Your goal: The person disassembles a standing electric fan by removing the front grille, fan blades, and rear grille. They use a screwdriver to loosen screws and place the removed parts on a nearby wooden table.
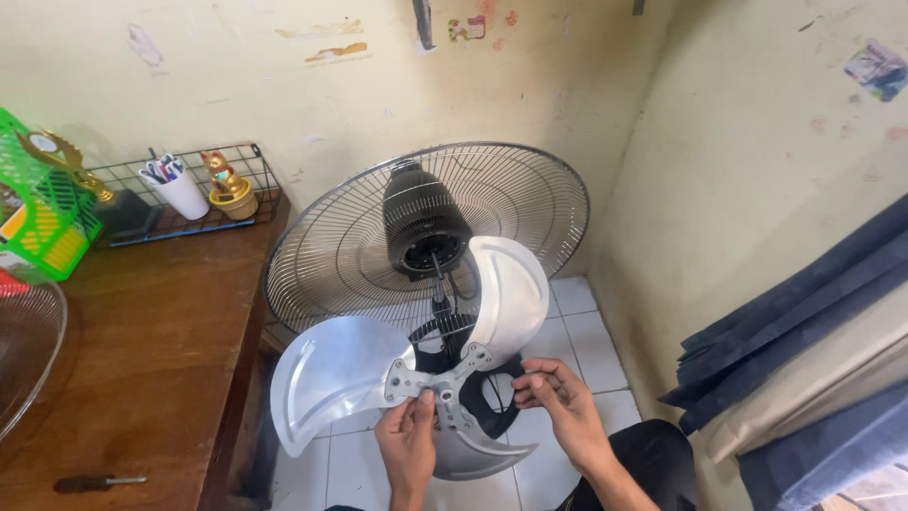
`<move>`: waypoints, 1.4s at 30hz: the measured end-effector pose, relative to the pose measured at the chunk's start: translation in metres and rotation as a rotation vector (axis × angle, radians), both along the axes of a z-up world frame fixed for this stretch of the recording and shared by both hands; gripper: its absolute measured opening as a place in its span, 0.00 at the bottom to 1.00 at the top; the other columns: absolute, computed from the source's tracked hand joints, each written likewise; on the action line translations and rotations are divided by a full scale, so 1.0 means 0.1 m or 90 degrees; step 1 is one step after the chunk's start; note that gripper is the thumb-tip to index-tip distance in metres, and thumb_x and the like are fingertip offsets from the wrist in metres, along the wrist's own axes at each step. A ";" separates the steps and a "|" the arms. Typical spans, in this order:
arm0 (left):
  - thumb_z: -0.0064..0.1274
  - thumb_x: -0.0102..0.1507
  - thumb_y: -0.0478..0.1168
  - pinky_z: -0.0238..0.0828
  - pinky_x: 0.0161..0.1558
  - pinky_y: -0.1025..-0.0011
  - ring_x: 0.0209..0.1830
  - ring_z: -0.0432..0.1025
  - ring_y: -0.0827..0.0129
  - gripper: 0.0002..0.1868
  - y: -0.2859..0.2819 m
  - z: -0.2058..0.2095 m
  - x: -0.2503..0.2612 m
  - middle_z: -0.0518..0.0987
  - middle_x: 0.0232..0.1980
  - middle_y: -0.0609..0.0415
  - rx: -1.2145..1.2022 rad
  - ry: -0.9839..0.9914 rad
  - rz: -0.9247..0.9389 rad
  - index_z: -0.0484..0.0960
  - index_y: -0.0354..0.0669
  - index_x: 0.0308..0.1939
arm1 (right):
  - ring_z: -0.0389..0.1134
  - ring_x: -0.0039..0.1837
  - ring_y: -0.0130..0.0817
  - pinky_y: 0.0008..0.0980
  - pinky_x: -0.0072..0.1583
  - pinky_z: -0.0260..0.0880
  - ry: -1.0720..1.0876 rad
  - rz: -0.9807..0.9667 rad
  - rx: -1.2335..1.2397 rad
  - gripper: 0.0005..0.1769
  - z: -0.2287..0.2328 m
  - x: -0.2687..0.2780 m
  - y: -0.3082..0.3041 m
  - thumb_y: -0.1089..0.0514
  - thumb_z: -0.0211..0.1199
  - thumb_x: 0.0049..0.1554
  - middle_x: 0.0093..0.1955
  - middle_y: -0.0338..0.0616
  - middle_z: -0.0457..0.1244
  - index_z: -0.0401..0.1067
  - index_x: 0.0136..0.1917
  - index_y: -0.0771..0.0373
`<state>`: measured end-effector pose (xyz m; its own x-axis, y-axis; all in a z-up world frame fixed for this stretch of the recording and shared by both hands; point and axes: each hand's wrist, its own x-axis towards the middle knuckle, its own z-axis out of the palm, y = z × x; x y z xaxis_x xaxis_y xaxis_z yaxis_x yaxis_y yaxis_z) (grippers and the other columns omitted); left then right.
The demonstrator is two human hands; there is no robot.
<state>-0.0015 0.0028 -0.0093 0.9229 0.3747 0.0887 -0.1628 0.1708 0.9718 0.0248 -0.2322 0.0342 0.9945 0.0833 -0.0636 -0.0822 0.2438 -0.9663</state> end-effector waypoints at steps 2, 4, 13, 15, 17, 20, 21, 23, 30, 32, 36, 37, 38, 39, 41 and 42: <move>0.57 0.66 0.40 0.60 0.28 0.78 0.26 0.65 0.80 0.15 0.02 -0.06 0.01 0.79 0.27 0.57 0.013 -0.011 -0.005 0.84 0.26 0.35 | 0.71 0.50 0.36 0.36 0.54 0.76 0.001 -0.025 0.007 0.22 0.04 0.02 0.03 0.54 0.57 0.61 0.54 0.53 0.69 0.67 0.65 0.68; 0.57 0.66 0.39 0.60 0.28 0.79 0.26 0.66 0.81 0.15 0.03 -0.09 0.02 0.79 0.27 0.57 0.019 -0.018 -0.009 0.84 0.26 0.35 | 0.70 0.50 0.35 0.36 0.52 0.76 -0.002 -0.054 0.024 0.25 0.08 0.06 0.06 0.55 0.58 0.60 0.57 0.51 0.66 0.62 0.68 0.67; 0.56 0.65 0.39 0.71 0.33 0.78 0.31 0.74 0.78 0.14 0.10 -0.09 0.07 0.84 0.34 0.54 -0.002 0.006 -0.007 0.84 0.27 0.45 | 0.65 0.47 0.27 0.26 0.41 0.64 -0.014 -0.134 0.027 0.30 0.18 0.28 0.01 0.53 0.63 0.58 0.55 0.44 0.62 0.59 0.69 0.65; 0.56 0.66 0.39 0.74 0.35 0.77 0.32 0.76 0.77 0.14 0.13 -0.08 0.08 0.84 0.35 0.53 0.005 -0.002 -0.022 0.83 0.27 0.46 | 0.63 0.44 0.26 0.24 0.39 0.61 -0.006 -0.109 0.022 0.26 0.19 0.31 -0.02 0.53 0.65 0.58 0.49 0.43 0.65 0.64 0.65 0.66; 0.57 0.66 0.40 0.73 0.34 0.77 0.31 0.75 0.77 0.14 0.15 -0.09 0.11 0.84 0.34 0.53 -0.004 -0.002 -0.030 0.84 0.27 0.45 | 0.62 0.42 0.25 0.25 0.38 0.60 0.000 -0.105 0.006 0.22 0.19 0.32 -0.03 0.54 0.67 0.57 0.44 0.40 0.65 0.67 0.60 0.66; 0.57 0.66 0.41 0.72 0.33 0.77 0.30 0.75 0.77 0.15 0.18 -0.13 0.13 0.84 0.33 0.53 0.030 0.009 -0.025 0.84 0.27 0.44 | 0.60 0.41 0.25 0.26 0.39 0.59 -0.011 -0.108 -0.013 0.16 0.16 0.31 -0.07 0.56 0.69 0.57 0.40 0.39 0.64 0.69 0.54 0.67; 0.57 0.65 0.42 0.72 0.33 0.78 0.30 0.75 0.77 0.15 0.19 -0.14 0.14 0.84 0.32 0.53 0.049 0.014 -0.020 0.85 0.27 0.43 | 0.60 0.41 0.25 0.26 0.39 0.59 -0.018 -0.111 -0.018 0.15 0.16 0.31 -0.08 0.56 0.69 0.58 0.40 0.39 0.64 0.70 0.52 0.67; 0.58 0.65 0.42 0.71 0.33 0.78 0.28 0.74 0.77 0.16 0.19 -0.15 0.15 0.83 0.30 0.53 0.072 0.010 -0.016 0.85 0.27 0.41 | 0.61 0.43 0.24 0.25 0.43 0.63 -0.057 -0.125 0.001 0.14 0.14 0.30 -0.09 0.57 0.69 0.58 0.41 0.38 0.64 0.70 0.51 0.67; 0.59 0.65 0.42 0.68 0.30 0.78 0.25 0.71 0.78 0.15 0.09 -0.01 0.17 0.82 0.27 0.53 0.096 0.048 -0.004 0.85 0.27 0.39 | 0.65 0.49 0.27 0.30 0.55 0.69 -0.087 -0.112 0.003 0.16 0.13 0.33 -0.21 0.58 0.69 0.58 0.46 0.41 0.67 0.71 0.54 0.71; 0.58 0.65 0.41 0.66 0.31 0.80 0.27 0.70 0.80 0.14 0.04 0.05 0.16 0.82 0.30 0.57 0.053 -0.008 -0.045 0.85 0.29 0.41 | 0.65 0.51 0.27 0.29 0.56 0.69 -0.098 -0.105 0.002 0.23 0.14 0.35 -0.27 0.58 0.69 0.57 0.49 0.43 0.66 0.67 0.61 0.68; 0.58 0.67 0.40 0.62 0.30 0.81 0.27 0.67 0.82 0.13 -0.04 0.12 0.13 0.79 0.30 0.60 0.014 -0.058 -0.076 0.85 0.29 0.42 | 0.65 0.51 0.31 0.32 0.56 0.69 -0.053 -0.097 0.031 0.34 0.12 0.33 -0.25 0.57 0.69 0.56 0.52 0.48 0.65 0.58 0.70 0.64; 0.58 0.67 0.40 0.61 0.30 0.81 0.27 0.66 0.82 0.13 -0.05 0.13 0.11 0.79 0.30 0.60 0.022 -0.046 -0.071 0.85 0.29 0.42 | 0.66 0.52 0.32 0.33 0.57 0.70 -0.040 -0.067 0.039 0.31 0.11 0.29 -0.22 0.57 0.68 0.56 0.53 0.48 0.65 0.59 0.69 0.65; 0.58 0.67 0.40 0.61 0.30 0.81 0.27 0.65 0.83 0.13 -0.06 0.13 0.11 0.79 0.30 0.60 0.028 -0.037 -0.066 0.86 0.29 0.42 | 0.67 0.54 0.32 0.34 0.57 0.70 -0.031 -0.037 0.044 0.29 0.10 0.25 -0.18 0.57 0.67 0.57 0.54 0.48 0.66 0.61 0.67 0.66; 0.58 0.67 0.40 0.60 0.30 0.80 0.27 0.64 0.83 0.13 -0.08 0.14 0.10 0.79 0.30 0.60 0.035 -0.028 -0.061 0.86 0.29 0.41 | 0.68 0.55 0.32 0.35 0.58 0.71 -0.021 -0.008 0.049 0.27 0.09 0.20 -0.15 0.56 0.66 0.57 0.54 0.48 0.66 0.63 0.66 0.67; 0.59 0.67 0.40 0.61 0.31 0.80 0.28 0.65 0.82 0.13 -0.13 0.14 0.12 0.79 0.30 0.60 0.008 -0.041 -0.071 0.86 0.29 0.41 | 0.67 0.57 0.32 0.33 0.60 0.69 0.006 0.034 0.008 0.26 0.03 0.09 -0.02 0.57 0.66 0.57 0.55 0.49 0.67 0.65 0.65 0.68; 0.59 0.68 0.40 0.61 0.31 0.80 0.28 0.66 0.82 0.13 -0.17 0.15 0.12 0.79 0.30 0.59 -0.006 -0.048 -0.076 0.86 0.29 0.41 | 0.67 0.58 0.32 0.32 0.61 0.68 0.019 0.054 -0.014 0.25 0.00 0.02 0.07 0.57 0.66 0.58 0.55 0.50 0.68 0.66 0.65 0.69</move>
